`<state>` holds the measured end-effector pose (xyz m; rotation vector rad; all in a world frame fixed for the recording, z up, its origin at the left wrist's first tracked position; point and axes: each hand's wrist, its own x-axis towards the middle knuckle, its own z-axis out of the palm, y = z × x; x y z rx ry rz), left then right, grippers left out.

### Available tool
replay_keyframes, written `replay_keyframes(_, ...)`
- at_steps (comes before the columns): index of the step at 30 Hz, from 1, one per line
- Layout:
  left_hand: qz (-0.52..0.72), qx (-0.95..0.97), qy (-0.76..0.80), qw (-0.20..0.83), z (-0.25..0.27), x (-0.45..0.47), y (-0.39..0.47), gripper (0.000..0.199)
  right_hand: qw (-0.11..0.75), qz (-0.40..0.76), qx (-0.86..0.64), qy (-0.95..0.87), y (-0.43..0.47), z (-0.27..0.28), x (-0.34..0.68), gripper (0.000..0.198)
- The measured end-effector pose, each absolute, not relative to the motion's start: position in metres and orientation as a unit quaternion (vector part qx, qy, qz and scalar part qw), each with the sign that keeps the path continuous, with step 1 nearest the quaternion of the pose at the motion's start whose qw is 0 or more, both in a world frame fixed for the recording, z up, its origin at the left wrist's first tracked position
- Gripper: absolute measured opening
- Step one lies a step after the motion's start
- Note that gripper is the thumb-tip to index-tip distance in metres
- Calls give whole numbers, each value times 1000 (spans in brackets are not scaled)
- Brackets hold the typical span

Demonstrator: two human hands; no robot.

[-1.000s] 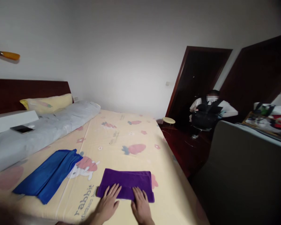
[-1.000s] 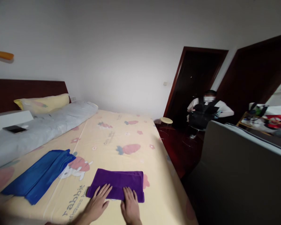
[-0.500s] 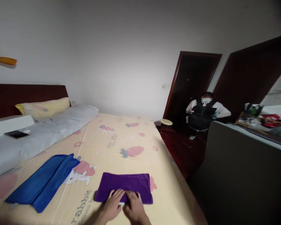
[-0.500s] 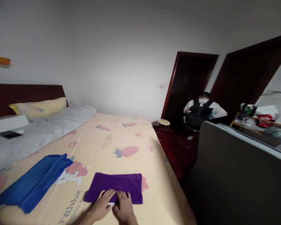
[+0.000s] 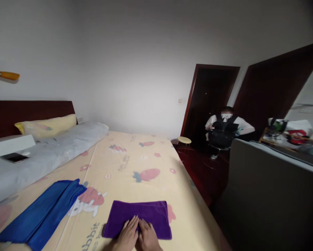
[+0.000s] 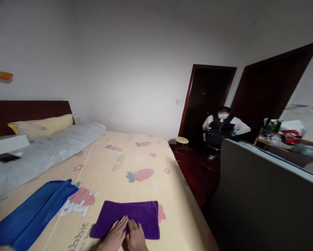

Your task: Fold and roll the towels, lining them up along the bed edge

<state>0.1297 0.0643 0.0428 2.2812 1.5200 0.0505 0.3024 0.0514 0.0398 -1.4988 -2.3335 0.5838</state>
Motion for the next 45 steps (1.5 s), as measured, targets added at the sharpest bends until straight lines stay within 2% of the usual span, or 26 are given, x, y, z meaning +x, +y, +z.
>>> replay_keyframes(3, 22, 789, 588, 175, 43, 131, 82, 58, 165, 181, -547, -800, 67, 31, 307, 48)
replay_keyframes(9, -16, 699, 711, 74, 39, 83, 106, 59, 129, 116, -688, -705, 97, 14, 389, 55)
replay_keyframes(12, 7, 686, 727, 19, 32, 85, 105, 57, 136, 72, -709, -689, 99, 6, 390, 53)
replay_keyframes(14, 55, 734, 677, -13, 27, 96, 99, 55, 174, 46, -686, -705, 93, 3, 371, 51)
replay_keyframes(17, 114, 849, 516, -17, 16, 107, 82, 56, 222, 34, -550, -804, 79, -6, 341, 48)
replay_keyframes(19, 127, 878, 461, -18, 6, 99, 69, 60, 229, 19, -471, -852, 67, -19, 339, 47)
replay_keyframes(21, 136, 860, 490, -33, -5, 75, 57, 62, 235, -21, -446, -863, 55, -37, 356, 45)
replay_keyframes(26, 130, 805, 578, -34, -17, 1, 37, 62, 285, -148, -523, -790, 38, -66, 424, 45)
replay_keyframes(29, 112, 806, 581, 6, 4, -11, 36, 63, 268, -109, -510, -810, 38, -40, 430, 48)
replay_keyframes(32, 102, 798, 592, 46, 39, -2, 38, 52, 243, -22, -554, -796, 38, 5, 414, 47)
replay_keyframes(37, 81, 789, 606, 70, 80, 8, 41, 36, 185, 101, -602, -770, 34, 56, 401, 31)
replay_keyframes(40, 24, 767, 634, 89, 79, 8, 46, 42, 159, 99, -619, -763, 40, 58, 400, 32)
replay_keyframes(45, 3, 713, 698, 69, 53, 44, 59, 65, 190, 37, -633, -750, 57, 20, 361, 56)
